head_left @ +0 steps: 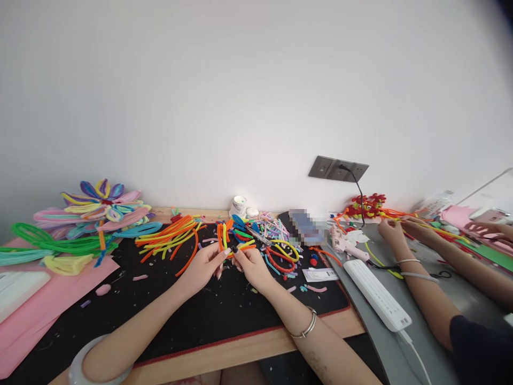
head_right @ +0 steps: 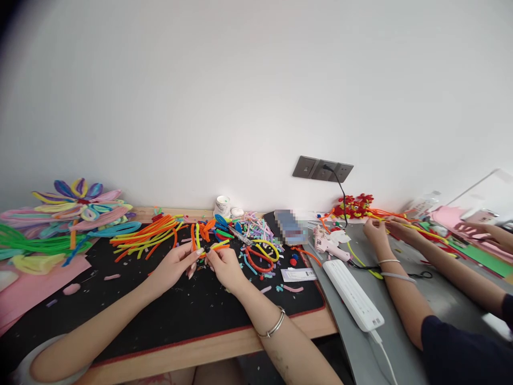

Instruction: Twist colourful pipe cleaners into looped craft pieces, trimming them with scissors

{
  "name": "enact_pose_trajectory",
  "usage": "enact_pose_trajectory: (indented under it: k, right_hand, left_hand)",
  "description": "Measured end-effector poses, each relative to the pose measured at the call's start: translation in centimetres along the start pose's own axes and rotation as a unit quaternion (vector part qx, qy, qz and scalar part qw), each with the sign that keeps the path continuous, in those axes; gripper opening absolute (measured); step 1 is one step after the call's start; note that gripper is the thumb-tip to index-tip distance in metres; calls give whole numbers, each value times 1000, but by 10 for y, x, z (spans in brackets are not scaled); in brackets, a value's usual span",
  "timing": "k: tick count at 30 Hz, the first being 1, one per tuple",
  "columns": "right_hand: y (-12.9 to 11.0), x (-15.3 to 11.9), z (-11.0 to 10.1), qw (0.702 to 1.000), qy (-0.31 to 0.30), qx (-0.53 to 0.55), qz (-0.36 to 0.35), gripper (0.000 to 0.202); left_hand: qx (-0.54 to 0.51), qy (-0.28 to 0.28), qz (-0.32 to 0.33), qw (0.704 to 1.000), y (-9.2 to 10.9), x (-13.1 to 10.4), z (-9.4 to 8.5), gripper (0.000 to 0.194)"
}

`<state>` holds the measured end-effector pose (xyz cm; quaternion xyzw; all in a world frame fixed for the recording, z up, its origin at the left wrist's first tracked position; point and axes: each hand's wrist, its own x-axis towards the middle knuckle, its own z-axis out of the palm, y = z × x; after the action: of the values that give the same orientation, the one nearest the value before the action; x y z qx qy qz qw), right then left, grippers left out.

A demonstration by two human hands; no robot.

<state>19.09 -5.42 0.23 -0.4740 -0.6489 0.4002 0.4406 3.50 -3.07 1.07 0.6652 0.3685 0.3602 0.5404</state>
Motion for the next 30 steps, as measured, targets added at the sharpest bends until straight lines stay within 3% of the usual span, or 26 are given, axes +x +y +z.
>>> enact_pose_trajectory:
  k: [13, 21, 30]
  right_hand:
    - [-2, 0, -1, 999, 22, -30, 29, 37]
    - [-3, 3, 1, 990, -14, 126, 58, 27]
    - [6, 6, 1, 980, -21, 187, 59, 29]
  left_hand:
    - [35, -85, -11, 996, -10, 2, -3, 33]
    - [34, -134, -31, 990, -15, 0, -6, 36]
    - [64, -126, -29, 990, -12, -3, -6, 38]
